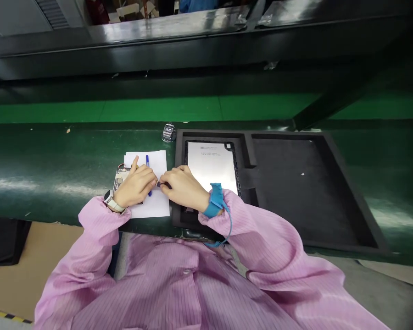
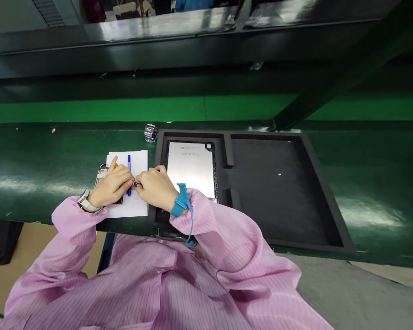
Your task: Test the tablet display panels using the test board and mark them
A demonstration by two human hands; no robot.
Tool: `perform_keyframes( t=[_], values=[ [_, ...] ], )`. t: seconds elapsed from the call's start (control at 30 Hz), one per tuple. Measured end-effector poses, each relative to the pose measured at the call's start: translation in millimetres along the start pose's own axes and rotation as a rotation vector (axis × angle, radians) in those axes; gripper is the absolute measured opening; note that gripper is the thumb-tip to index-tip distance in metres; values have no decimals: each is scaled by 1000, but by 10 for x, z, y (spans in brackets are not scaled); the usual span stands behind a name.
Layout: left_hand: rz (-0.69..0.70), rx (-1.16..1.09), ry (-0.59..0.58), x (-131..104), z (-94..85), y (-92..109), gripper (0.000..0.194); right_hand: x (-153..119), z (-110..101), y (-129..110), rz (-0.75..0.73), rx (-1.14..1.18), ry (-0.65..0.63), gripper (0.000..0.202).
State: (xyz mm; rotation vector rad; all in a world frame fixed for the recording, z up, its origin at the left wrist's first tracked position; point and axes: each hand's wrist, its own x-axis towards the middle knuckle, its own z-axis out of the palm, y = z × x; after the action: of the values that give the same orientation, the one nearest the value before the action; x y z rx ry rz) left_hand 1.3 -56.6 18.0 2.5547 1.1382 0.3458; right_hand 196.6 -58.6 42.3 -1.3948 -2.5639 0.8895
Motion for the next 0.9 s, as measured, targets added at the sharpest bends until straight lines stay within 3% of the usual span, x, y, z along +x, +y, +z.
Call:
perform_keyframes(
  t=[0.33, 0.5, 0.57, 0.63, 0.7, 0.73, 0.8, 0.9],
  values=[
    [78, 77, 99, 40, 89, -35, 27, 56, 87, 41, 67, 127, 99, 25],
    [-4, 7, 158, 29, 108, -63, 32, 51, 19, 108, 35, 241, 105, 24],
    [-147, -14, 358, 3, 120, -74, 31, 38, -110, 229, 16, 306, 106, 21],
    [-334, -12, 666, -28, 138, -32, 37, 22, -289, 435, 29, 362, 153, 27],
    [-446, -14, 887, -50, 171, 104, 62, 13, -478, 711, 125, 343, 261, 40],
    [-445, -20, 919, -54, 198, 212, 73, 13, -561, 861, 227, 273, 332, 44],
    [-351, -29, 836, -44, 282, 482, 82, 23, -672, 1140, 378, 99, 390, 49],
    [-167, -88, 470, 4, 479, 872, 79, 52, -677, 1404, 438, -38, 360, 46]
  ],
)
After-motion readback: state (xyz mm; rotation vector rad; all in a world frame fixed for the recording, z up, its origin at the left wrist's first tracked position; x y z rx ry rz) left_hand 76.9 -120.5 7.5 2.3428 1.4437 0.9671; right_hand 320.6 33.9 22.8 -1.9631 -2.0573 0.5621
